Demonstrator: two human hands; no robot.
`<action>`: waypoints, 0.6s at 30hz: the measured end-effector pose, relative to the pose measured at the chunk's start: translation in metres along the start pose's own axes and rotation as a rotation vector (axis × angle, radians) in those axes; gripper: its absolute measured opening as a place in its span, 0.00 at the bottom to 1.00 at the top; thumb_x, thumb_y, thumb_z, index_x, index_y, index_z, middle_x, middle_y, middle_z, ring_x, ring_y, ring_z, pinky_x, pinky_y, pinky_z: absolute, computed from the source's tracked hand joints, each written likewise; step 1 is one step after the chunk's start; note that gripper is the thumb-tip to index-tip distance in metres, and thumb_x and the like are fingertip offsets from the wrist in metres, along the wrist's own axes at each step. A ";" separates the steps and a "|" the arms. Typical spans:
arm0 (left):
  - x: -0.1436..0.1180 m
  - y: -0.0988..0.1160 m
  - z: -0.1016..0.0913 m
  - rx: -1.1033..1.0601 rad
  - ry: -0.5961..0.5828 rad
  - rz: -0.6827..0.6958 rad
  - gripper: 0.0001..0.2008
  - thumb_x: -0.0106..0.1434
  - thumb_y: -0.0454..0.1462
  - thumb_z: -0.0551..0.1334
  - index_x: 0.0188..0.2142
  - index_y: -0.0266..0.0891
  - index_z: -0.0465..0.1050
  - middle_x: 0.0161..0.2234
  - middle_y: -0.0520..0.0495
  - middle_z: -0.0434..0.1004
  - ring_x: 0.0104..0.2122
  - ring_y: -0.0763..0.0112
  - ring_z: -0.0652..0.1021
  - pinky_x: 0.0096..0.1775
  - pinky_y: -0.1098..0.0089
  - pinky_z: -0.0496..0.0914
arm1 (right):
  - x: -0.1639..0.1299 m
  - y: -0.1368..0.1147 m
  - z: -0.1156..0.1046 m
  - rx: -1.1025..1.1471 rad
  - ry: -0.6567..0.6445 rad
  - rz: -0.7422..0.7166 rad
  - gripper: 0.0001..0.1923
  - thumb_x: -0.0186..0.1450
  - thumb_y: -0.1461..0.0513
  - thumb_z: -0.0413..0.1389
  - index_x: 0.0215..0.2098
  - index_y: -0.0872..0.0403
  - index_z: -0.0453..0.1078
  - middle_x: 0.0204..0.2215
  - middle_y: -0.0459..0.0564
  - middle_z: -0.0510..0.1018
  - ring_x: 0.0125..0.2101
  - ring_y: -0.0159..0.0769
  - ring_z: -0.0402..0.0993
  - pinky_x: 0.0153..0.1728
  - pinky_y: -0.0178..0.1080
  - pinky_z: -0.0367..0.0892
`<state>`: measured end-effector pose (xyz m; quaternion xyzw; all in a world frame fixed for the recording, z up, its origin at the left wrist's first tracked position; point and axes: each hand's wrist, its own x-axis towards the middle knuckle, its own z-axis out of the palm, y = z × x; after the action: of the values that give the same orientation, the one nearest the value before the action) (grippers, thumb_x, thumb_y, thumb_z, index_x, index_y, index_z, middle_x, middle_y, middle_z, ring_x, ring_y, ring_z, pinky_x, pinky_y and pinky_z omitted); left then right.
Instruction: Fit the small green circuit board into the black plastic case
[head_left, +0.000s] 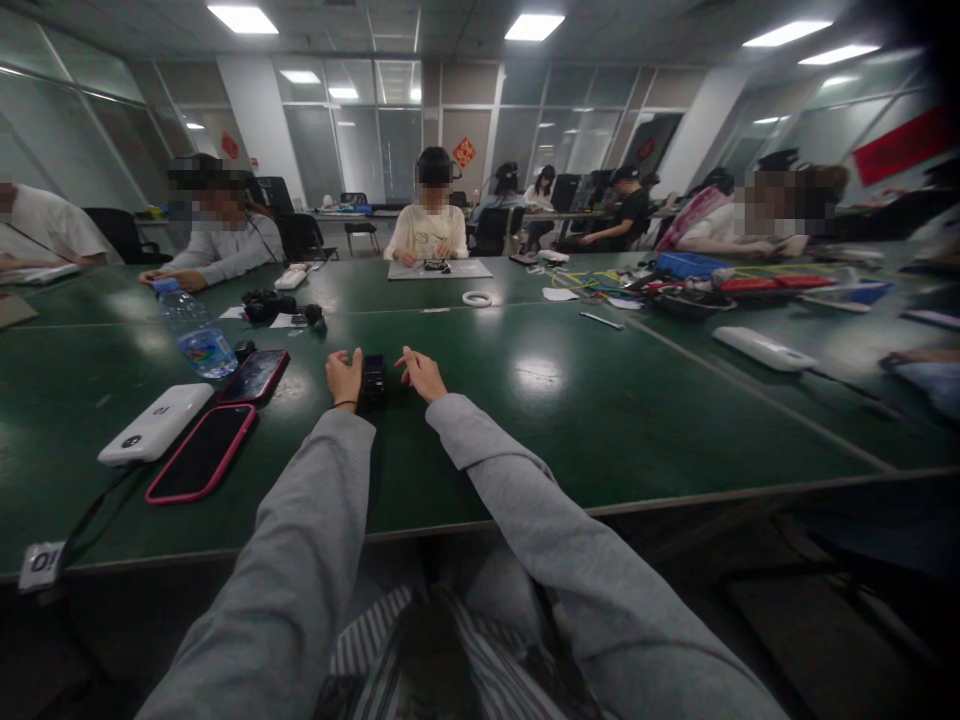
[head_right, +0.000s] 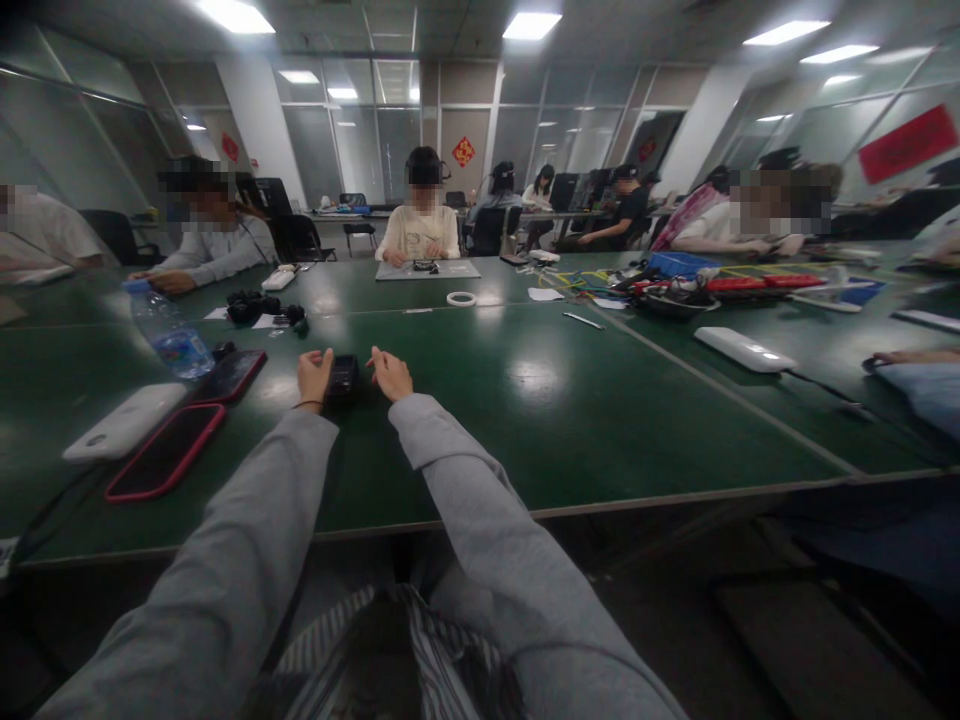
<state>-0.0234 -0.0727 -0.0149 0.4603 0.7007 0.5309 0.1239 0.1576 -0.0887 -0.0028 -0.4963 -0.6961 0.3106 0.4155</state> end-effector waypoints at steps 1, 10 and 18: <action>0.000 0.000 0.002 0.013 -0.037 0.005 0.17 0.61 0.46 0.57 0.44 0.38 0.65 0.45 0.39 0.73 0.47 0.63 0.73 0.50 0.63 0.64 | 0.000 0.000 0.000 -0.010 0.000 -0.011 0.31 0.68 0.41 0.35 0.37 0.51 0.71 0.25 0.46 0.74 0.32 0.35 0.72 0.37 0.36 0.64; -0.014 0.010 0.006 0.265 -0.260 0.144 0.12 0.65 0.39 0.49 0.42 0.42 0.70 0.44 0.39 0.76 0.46 0.56 0.75 0.45 0.59 0.65 | 0.004 0.007 0.007 -0.096 -0.030 -0.038 0.18 0.67 0.46 0.46 0.39 0.49 0.66 0.33 0.45 0.76 0.34 0.35 0.72 0.38 0.36 0.64; -0.018 0.009 0.003 0.340 -0.326 0.300 0.10 0.63 0.35 0.52 0.39 0.43 0.72 0.42 0.41 0.77 0.43 0.59 0.76 0.43 0.63 0.66 | 0.005 0.008 0.007 -0.093 -0.021 -0.030 0.17 0.68 0.47 0.45 0.38 0.49 0.66 0.33 0.46 0.76 0.35 0.34 0.72 0.39 0.36 0.64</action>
<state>-0.0068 -0.0845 -0.0144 0.6525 0.6744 0.3372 0.0759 0.1538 -0.0813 -0.0117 -0.5012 -0.7214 0.2772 0.3892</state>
